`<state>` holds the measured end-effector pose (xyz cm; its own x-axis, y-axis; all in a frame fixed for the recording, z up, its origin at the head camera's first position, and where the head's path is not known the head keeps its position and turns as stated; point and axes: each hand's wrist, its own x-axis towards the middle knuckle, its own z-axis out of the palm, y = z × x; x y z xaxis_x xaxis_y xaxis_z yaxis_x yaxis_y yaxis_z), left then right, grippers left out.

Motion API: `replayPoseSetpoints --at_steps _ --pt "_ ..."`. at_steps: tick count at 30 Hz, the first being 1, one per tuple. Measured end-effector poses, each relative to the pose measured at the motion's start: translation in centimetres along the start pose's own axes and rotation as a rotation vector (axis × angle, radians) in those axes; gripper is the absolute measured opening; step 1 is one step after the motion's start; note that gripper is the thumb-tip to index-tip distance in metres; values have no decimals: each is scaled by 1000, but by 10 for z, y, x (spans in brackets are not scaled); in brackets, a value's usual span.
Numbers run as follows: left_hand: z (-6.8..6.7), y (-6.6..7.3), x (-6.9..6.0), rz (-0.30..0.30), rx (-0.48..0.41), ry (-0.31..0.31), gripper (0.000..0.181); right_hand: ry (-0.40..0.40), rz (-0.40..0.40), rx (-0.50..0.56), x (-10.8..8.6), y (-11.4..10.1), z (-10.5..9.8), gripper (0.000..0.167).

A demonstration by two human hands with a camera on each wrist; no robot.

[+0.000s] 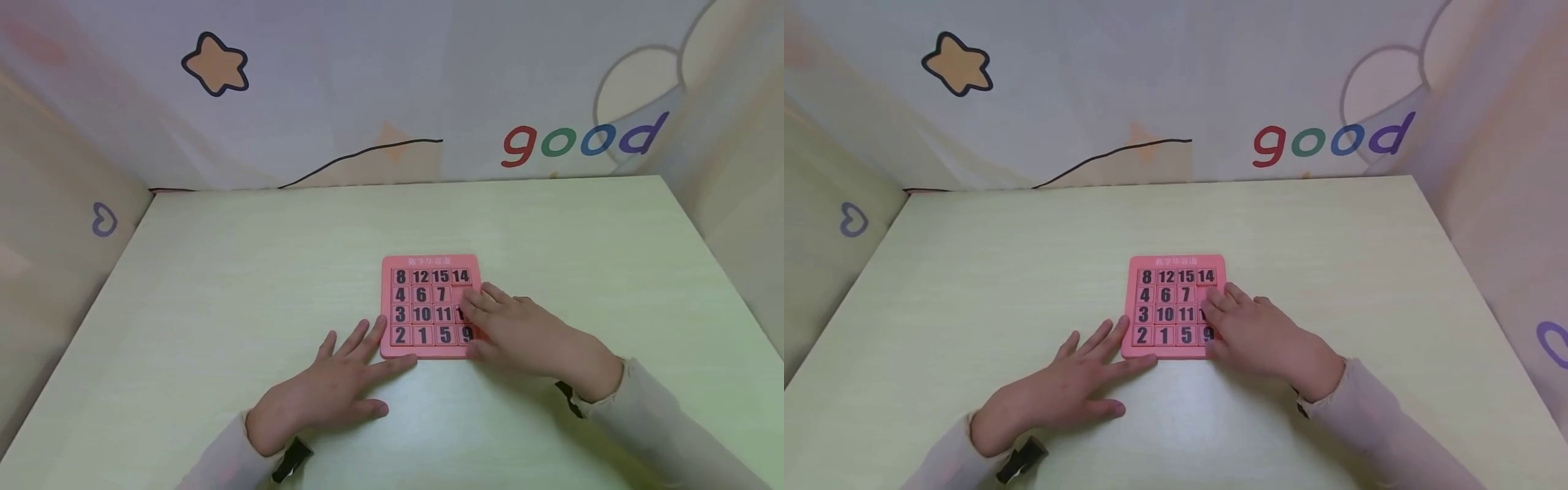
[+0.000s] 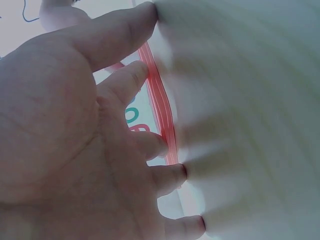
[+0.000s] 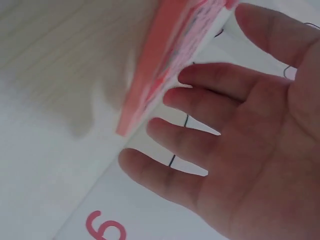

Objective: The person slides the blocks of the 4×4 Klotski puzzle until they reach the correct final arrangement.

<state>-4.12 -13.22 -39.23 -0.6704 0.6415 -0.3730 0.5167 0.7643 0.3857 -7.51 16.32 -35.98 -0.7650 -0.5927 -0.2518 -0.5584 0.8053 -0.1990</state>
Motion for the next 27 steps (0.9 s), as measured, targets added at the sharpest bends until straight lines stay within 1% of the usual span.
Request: replayPoseSetpoints --at_steps 4,7,11,16,23,27 --pt "1 1 -1 0 -3 -9 71 27 35 40 10 8 6 68" --pt "1 1 -2 -1 -7 -9 71 24 61 69 18 13 9 71" --pt "2 2 -3 -2 -7 -9 71 -8 82 109 23 18 11 78" --pt "1 1 -4 -2 -19 -6 71 -52 91 139 22 16 9 80" --pt "-1 1 -2 -2 -9 -5 70 -43 64 53 12 7 2 69" --pt "-1 1 -3 7 1 0 70 -52 49 31 5 0 -1 68"
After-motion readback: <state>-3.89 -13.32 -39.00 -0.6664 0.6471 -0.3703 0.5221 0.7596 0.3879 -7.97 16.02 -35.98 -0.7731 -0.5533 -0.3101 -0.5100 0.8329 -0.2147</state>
